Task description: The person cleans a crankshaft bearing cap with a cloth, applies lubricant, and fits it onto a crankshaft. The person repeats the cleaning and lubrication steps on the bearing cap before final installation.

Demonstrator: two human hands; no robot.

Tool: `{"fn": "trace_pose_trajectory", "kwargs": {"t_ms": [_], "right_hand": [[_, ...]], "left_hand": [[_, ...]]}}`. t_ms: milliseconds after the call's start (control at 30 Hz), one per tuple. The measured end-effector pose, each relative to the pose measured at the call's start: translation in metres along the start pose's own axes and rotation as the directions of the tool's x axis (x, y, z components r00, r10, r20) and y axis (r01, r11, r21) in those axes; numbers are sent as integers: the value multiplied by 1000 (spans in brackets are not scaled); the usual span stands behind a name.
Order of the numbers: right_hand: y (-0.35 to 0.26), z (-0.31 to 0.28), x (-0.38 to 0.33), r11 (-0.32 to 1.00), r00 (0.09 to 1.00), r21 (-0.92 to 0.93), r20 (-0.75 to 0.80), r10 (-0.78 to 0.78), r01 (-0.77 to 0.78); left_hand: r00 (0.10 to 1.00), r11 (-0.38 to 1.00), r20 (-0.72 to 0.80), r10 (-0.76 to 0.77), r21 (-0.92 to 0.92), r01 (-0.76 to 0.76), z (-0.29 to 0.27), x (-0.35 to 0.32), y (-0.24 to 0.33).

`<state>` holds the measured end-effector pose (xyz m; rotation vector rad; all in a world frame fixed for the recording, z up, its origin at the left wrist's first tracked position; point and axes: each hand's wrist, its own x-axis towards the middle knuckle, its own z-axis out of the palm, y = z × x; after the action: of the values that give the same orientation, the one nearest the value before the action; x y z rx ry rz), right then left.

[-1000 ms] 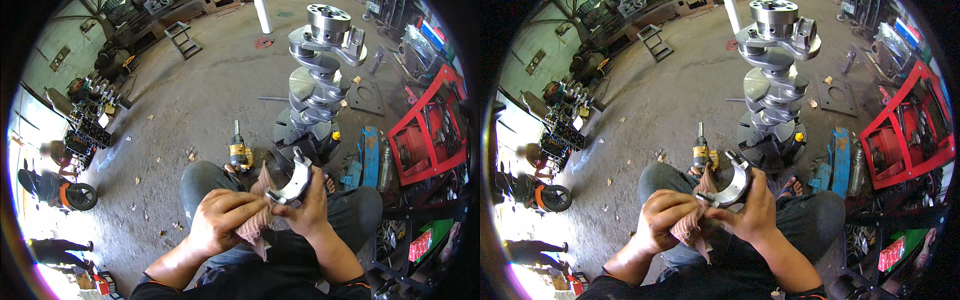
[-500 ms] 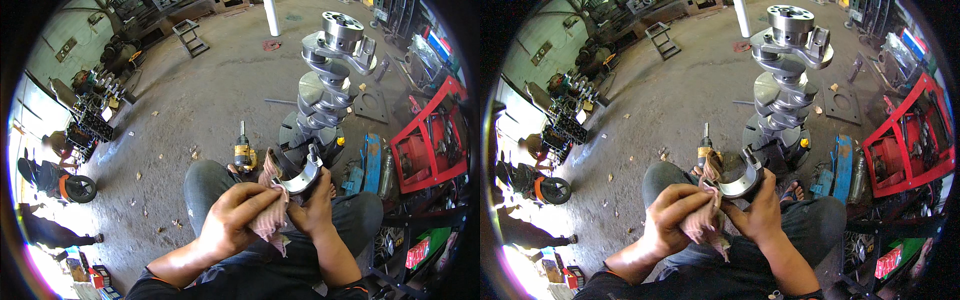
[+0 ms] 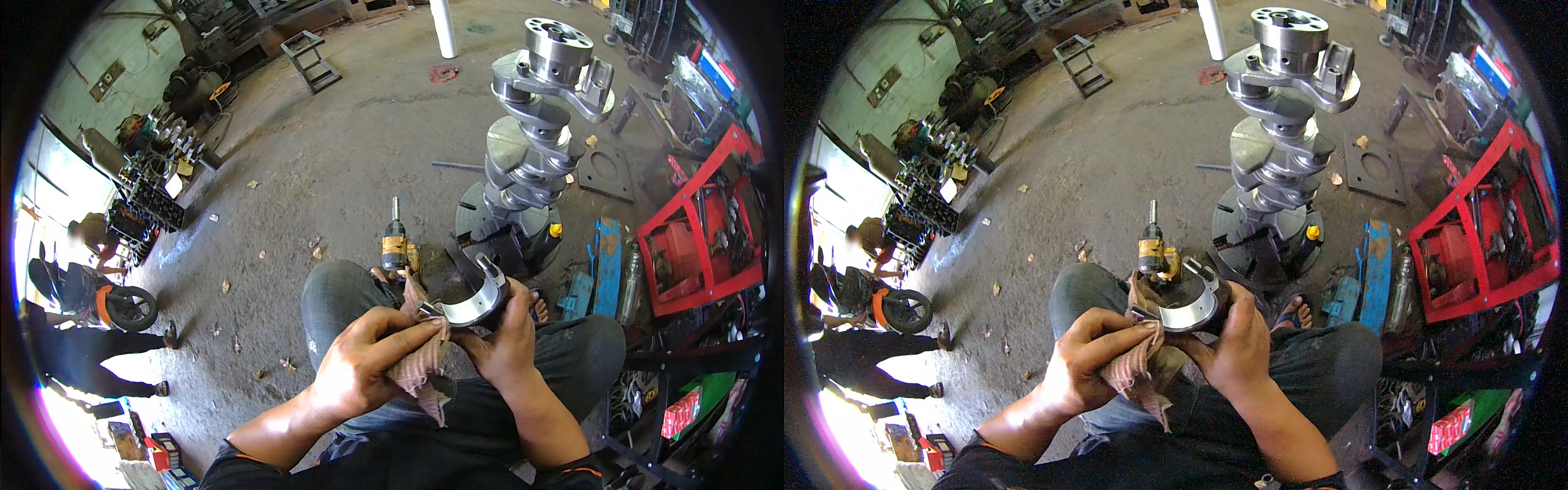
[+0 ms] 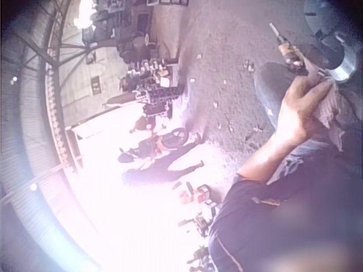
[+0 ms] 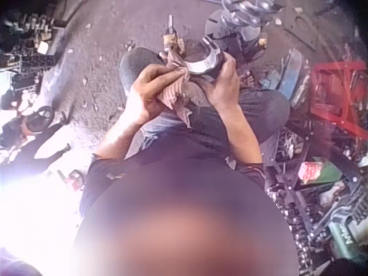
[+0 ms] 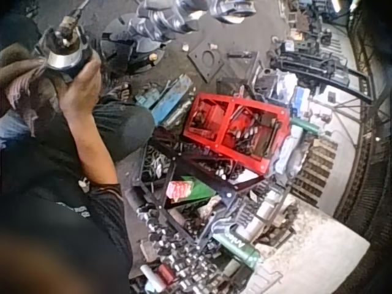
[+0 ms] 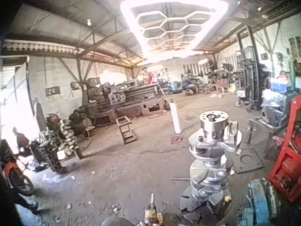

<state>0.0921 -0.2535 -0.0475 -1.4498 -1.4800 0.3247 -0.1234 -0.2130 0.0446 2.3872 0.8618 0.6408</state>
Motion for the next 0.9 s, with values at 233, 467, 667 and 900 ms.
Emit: {"fn": "trace_pose_trajectory", "kwargs": {"t_ms": [233,467,667,900], "right_hand": [[7,-4,3,965,973,243,-178,147,-102],[-3,3,4,858,953,442,-21,302,-262],[-3,-1,-2,922,964,294,-3,266,-254],[3,-6,-3,867,995,490,6,103,-93]], "left_hand": [[977,980,-74,-201,-10,201,-9,-16,-4],[980,990,-142,138,-3,-140,-14,13,24],[996,996,8,87,14,-87,2,18,20],[983,960,-185,-5,275,56,-60,-3,-12]]}}
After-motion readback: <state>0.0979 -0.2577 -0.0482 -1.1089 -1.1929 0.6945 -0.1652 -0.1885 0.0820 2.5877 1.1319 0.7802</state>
